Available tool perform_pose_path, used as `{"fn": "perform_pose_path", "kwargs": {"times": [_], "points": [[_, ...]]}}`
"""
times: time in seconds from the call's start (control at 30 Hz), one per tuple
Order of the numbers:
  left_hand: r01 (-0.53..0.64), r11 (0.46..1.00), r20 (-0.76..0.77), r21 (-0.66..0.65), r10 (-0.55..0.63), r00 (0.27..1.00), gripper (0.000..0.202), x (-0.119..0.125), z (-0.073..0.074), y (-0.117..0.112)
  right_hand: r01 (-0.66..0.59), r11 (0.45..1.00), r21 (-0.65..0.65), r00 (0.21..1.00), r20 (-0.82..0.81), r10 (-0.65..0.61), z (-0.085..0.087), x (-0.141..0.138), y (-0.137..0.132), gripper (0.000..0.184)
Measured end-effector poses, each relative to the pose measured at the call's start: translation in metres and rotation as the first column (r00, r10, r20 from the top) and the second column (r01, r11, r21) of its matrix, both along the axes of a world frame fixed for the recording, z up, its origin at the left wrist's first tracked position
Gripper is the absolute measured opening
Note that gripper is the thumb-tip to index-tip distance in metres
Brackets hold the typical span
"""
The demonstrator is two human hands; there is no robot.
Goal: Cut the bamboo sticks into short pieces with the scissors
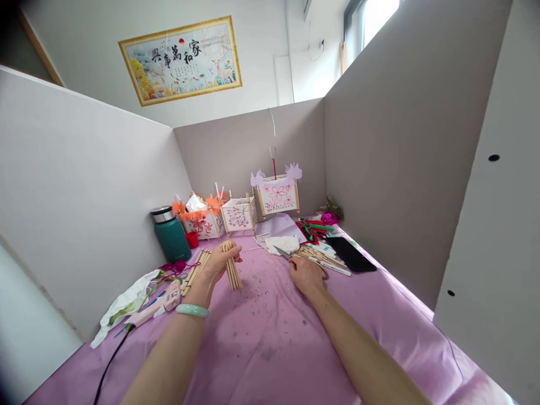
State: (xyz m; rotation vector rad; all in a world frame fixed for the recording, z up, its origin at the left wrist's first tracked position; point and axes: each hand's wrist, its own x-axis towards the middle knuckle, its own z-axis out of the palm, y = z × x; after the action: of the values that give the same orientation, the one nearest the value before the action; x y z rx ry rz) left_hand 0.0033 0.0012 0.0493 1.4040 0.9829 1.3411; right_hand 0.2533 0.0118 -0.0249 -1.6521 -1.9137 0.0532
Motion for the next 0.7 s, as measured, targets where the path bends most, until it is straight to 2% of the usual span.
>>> {"fn": "perform_pose_path", "kwargs": {"times": [0.2,0.43,0.63,0.7], "points": [[-0.031,0.999,0.010,0.016,0.031,0.999,0.041,0.001,-0.003,0.002,-0.005,1.000,0.008,1.000,-0.001,0.005,-0.001,0.000,0.000,0.029],[-0.114,0.989,0.083,0.090,0.107,0.991,0.043,0.004,0.003,0.006,-0.012,1.000,0.001,1.000,0.008,0.012,-0.002,0.001,0.002,0.028],[-0.204,0.977,0.111,0.070,0.195,0.974,0.046,0.005,-0.010,0.007,-0.014,1.000,-0.001,1.000,0.015,0.014,-0.002,0.000,0.002,0.029],[-0.219,0.974,0.111,0.063,0.211,0.971,0.046,0.004,-0.010,0.007,-0.018,1.000,-0.003,1.000,0.018,0.018,-0.002,0.000,0.002,0.029]]}}
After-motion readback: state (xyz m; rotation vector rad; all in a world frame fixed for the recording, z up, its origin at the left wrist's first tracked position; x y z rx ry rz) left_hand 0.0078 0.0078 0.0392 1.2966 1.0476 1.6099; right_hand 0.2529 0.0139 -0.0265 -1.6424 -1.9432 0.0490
